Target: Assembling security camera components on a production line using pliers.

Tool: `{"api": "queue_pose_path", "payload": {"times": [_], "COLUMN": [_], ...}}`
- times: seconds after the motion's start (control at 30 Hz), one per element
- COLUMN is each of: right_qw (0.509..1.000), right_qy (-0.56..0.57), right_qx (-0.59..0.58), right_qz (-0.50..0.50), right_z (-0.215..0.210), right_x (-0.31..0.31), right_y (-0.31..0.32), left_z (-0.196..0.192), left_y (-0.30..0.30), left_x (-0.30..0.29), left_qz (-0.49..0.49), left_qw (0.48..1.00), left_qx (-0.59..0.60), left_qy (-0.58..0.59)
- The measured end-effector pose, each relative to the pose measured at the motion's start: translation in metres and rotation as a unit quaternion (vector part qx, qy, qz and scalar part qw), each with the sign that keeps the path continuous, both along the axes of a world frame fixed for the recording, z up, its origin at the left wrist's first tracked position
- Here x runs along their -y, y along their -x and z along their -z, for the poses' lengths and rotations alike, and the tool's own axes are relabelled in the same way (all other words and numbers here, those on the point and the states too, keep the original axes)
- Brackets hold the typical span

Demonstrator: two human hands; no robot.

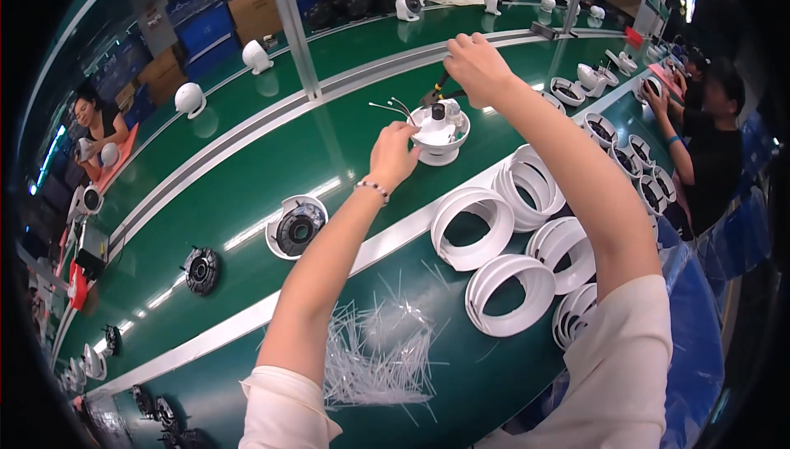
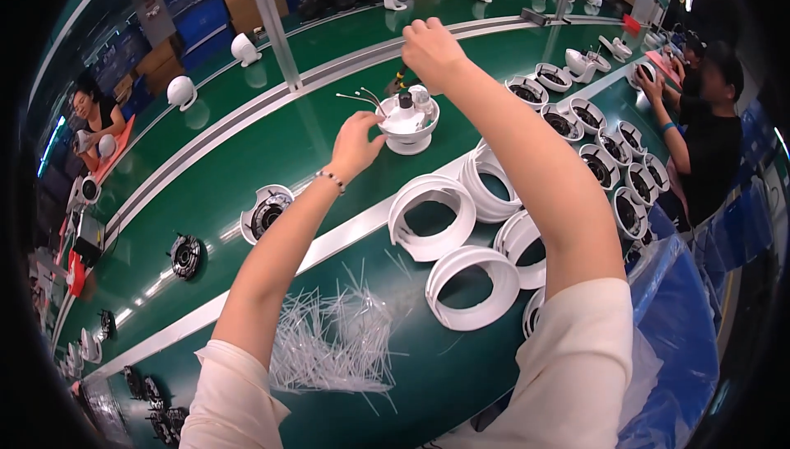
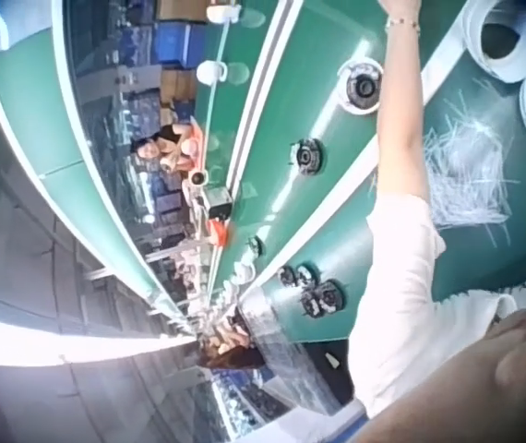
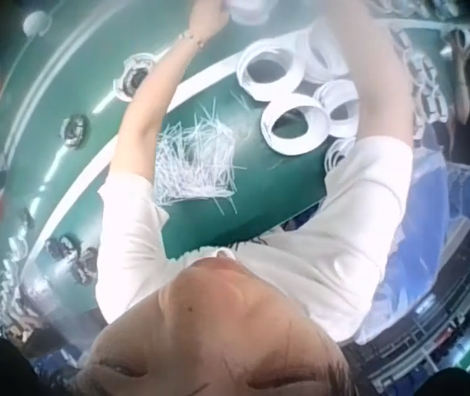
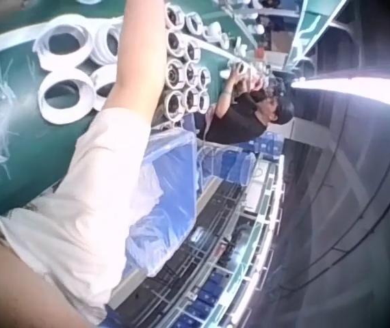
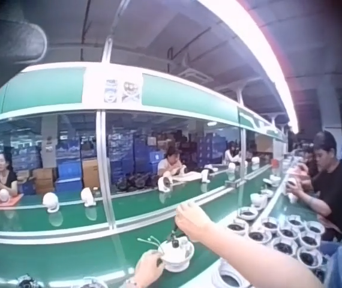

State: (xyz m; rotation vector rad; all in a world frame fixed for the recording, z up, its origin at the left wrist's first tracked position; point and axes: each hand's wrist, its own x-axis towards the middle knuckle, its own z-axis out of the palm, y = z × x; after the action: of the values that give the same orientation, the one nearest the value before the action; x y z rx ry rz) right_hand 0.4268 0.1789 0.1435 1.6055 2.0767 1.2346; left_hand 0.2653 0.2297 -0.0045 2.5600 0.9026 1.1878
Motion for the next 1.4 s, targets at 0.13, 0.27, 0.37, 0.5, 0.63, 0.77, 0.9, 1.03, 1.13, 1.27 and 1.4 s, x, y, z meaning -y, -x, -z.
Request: {"api": "queue_pose_path", "payload": {"times": [0.13, 0.27, 0.37, 0.5, 0.63, 0.77, 0.9, 1.03, 1.13, 1.27, 1.4], "right_qw": [0.999, 0.997, 0.996, 0.992, 0.992, 0.977, 0.956, 0.944, 0.938, 0.935, 0.917], "right_qy": [-0.001, 0.008, -0.029, -0.036, -0.033, -0.014, 0.092, 0.124, 0.130, 0.125, 0.115], "right_qx": [0.020, 0.005, -0.056, -0.065, -0.058, -0.079, -0.193, -0.238, -0.255, -0.263, -0.291], "right_qz": [0.034, 0.078, 0.067, 0.103, 0.109, 0.198, 0.201, 0.191, 0.197, 0.201, 0.246], "right_z": [0.006, 0.001, -0.005, -0.010, -0.010, -0.003, 0.016, 0.031, 0.040, 0.052, 0.053], "right_x": [-0.010, -0.007, -0.001, 0.004, 0.015, 0.037, 0.049, 0.055, 0.058, 0.060, 0.060], "right_y": [-0.012, -0.031, -0.047, -0.051, -0.045, -0.043, -0.052, -0.059, -0.060, -0.057, -0.054], "left_z": [0.000, -0.012, -0.027, -0.027, -0.011, -0.007, -0.024, -0.032, -0.034, -0.035, -0.038], "left_y": [-0.037, -0.049, -0.046, -0.059, -0.073, -0.075, -0.067, -0.060, -0.063, -0.076, -0.087], "left_x": [-0.023, -0.041, -0.030, -0.030, -0.040, -0.036, -0.015, -0.027, -0.026, -0.018, -0.011], "left_qz": [-0.027, 0.035, 0.039, 0.033, -0.007, 0.045, 0.074, 0.082, 0.088, 0.084, 0.075], "left_qw": [0.998, 0.994, 0.977, 0.980, 0.972, 0.995, 0.988, 0.986, 0.983, 0.986, 0.984], "left_qx": [-0.050, -0.059, -0.209, -0.191, -0.206, -0.074, -0.136, -0.126, -0.125, -0.124, -0.140], "left_qy": [0.026, 0.085, 0.031, 0.046, -0.109, -0.056, 0.031, 0.072, 0.097, 0.080, 0.078]}}
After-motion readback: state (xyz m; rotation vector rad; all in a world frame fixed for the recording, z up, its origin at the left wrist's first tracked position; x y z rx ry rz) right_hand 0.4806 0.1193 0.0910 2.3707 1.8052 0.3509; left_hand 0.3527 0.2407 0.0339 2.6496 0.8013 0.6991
